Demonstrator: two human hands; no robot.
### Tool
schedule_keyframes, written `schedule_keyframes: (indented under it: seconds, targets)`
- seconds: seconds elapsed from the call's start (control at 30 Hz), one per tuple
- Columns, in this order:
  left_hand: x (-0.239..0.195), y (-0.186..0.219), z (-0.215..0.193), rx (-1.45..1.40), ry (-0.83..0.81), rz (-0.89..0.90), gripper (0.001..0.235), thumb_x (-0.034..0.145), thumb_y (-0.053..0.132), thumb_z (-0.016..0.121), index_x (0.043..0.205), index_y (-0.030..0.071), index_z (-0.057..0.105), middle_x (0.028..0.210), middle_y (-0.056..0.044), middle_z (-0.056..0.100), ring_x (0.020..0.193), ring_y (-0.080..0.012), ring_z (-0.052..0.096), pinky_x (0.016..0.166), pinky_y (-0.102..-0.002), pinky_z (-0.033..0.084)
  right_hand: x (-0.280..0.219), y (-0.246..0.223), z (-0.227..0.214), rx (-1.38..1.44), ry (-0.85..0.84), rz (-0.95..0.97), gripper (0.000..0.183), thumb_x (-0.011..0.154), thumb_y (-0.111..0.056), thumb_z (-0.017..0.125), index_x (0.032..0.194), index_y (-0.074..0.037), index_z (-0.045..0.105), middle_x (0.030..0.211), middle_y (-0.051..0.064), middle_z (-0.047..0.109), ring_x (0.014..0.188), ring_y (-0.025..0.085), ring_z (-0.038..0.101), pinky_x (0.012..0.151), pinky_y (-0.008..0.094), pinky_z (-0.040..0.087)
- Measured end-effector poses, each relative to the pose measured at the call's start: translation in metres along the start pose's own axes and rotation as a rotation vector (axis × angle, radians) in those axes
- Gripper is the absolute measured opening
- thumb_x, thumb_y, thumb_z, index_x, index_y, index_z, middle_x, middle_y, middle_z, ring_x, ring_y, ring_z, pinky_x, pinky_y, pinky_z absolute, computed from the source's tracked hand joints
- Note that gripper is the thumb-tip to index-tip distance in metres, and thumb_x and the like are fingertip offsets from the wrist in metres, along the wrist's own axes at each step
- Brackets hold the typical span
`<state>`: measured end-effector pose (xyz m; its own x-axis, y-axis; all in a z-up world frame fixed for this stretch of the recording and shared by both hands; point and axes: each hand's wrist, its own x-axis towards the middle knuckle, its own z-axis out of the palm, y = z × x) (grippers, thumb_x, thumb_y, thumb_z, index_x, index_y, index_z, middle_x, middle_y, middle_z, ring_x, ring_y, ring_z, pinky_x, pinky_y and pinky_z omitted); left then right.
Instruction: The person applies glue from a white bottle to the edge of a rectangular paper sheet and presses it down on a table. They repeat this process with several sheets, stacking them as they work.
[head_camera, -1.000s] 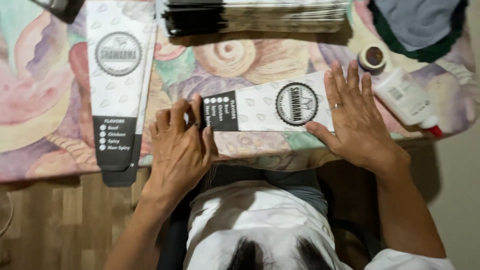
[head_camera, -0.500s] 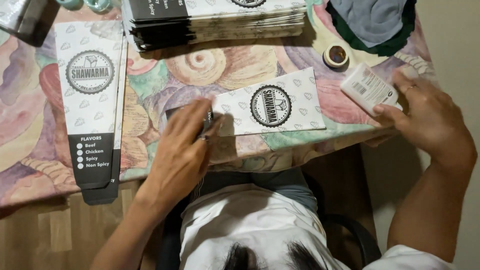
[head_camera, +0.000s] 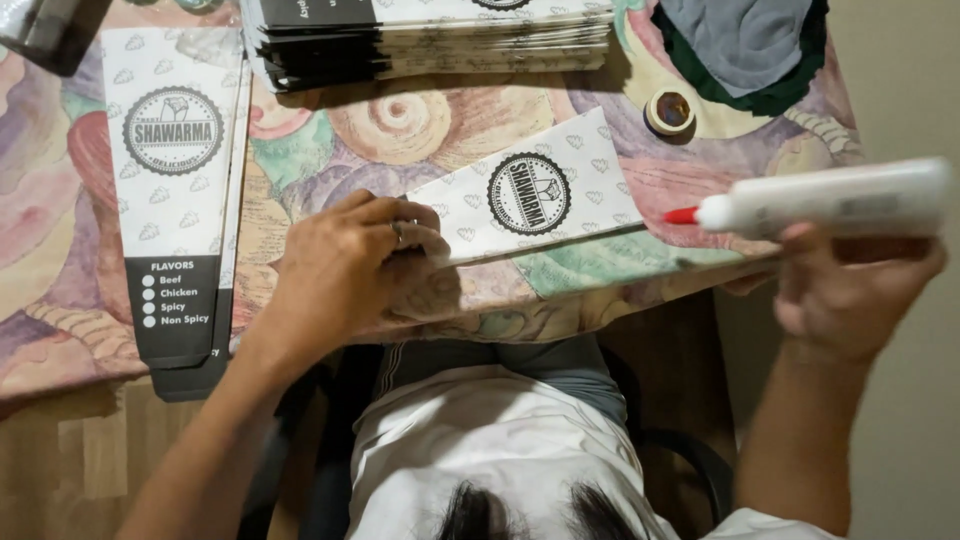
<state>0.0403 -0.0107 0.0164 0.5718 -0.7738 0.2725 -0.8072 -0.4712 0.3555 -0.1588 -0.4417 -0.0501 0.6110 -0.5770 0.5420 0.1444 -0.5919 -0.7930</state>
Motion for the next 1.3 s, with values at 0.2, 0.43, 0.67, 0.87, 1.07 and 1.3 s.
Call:
schedule_keyframes:
  seconds: [0.2, 0.43, 0.67, 0.87, 1.07, 1.3]
  targets:
    - [0.007, -0.013, -0.008, -0.127, -0.076, -0.152, 0.007, 0.102, 0.011, 0.066, 0.103, 0.01, 0.073, 0.07, 0.0, 0.073, 0.048, -0.0137, 0.06, 0.049, -0.03, 0.049, -0.028, -0.018, 0.064, 0.05, -0.035, 0.031, 0.087, 0.085, 0.009, 0.091, 0.142, -0.007, 0.027, 0.138, 0.032, 0.051, 0.124, 0.039, 0.057, 0.107, 0.045, 0.055]
    - [0.013, -0.018, -0.018, -0.245, -0.081, -0.228, 0.008, 0.103, 0.014, 0.063, 0.097, 0.009, 0.066, 0.074, -0.004, 0.073, 0.054, -0.0206, 0.064, 0.051, -0.037, 0.044, -0.015, -0.03, 0.071, -0.09, -0.104, -0.051, 0.083, 0.087, 0.009, 0.092, 0.146, 0.006, 0.034, 0.135, 0.034, 0.059, 0.122, 0.042, 0.065, 0.107, 0.047, 0.059]
    - [0.017, -0.022, -0.024, -0.322, -0.19, -0.444, 0.023, 0.106, 0.032, 0.062, 0.1, 0.011, 0.068, 0.077, -0.004, 0.069, 0.062, -0.019, 0.058, 0.056, -0.034, 0.043, -0.003, 0.004, 0.052, 0.084, -0.019, -0.043, 0.075, 0.087, 0.021, 0.09, 0.13, -0.001, 0.032, 0.128, 0.028, 0.047, 0.116, 0.036, 0.056, 0.096, 0.054, 0.061]
    - [0.017, -0.03, -0.023, -0.423, -0.138, -0.489, 0.029, 0.106, 0.03, 0.062, 0.086, 0.01, 0.063, 0.071, -0.002, 0.056, 0.063, -0.0164, 0.047, 0.058, -0.035, 0.031, -0.033, -0.004, 0.079, -0.196, -0.043, -0.085, 0.1, 0.079, -0.001, 0.103, 0.153, 0.002, 0.035, 0.156, 0.027, 0.044, 0.137, 0.029, 0.052, 0.117, 0.038, 0.048]
    - [0.017, -0.043, -0.013, -0.476, -0.058, -0.393, 0.022, 0.1, 0.027, 0.063, 0.092, 0.008, 0.07, 0.087, -0.005, 0.071, 0.078, -0.0191, 0.064, 0.066, -0.035, 0.042, -0.065, -0.052, 0.166, 0.365, -0.101, 0.12, 0.09, 0.061, 0.018, 0.092, 0.125, -0.014, 0.038, 0.121, 0.025, 0.059, 0.104, 0.028, 0.062, 0.088, 0.049, 0.066]
    - [0.019, -0.046, -0.013, -0.665, -0.054, -0.453, 0.018, 0.099, 0.022, 0.066, 0.088, 0.009, 0.07, 0.074, 0.002, 0.061, 0.069, -0.009, 0.051, 0.06, -0.029, 0.036, -0.086, -0.105, 0.224, 0.458, -0.314, 0.141, 0.079, 0.066, 0.001, 0.095, 0.128, -0.004, 0.045, 0.126, 0.013, 0.048, 0.117, 0.022, 0.051, 0.1, 0.039, 0.058]
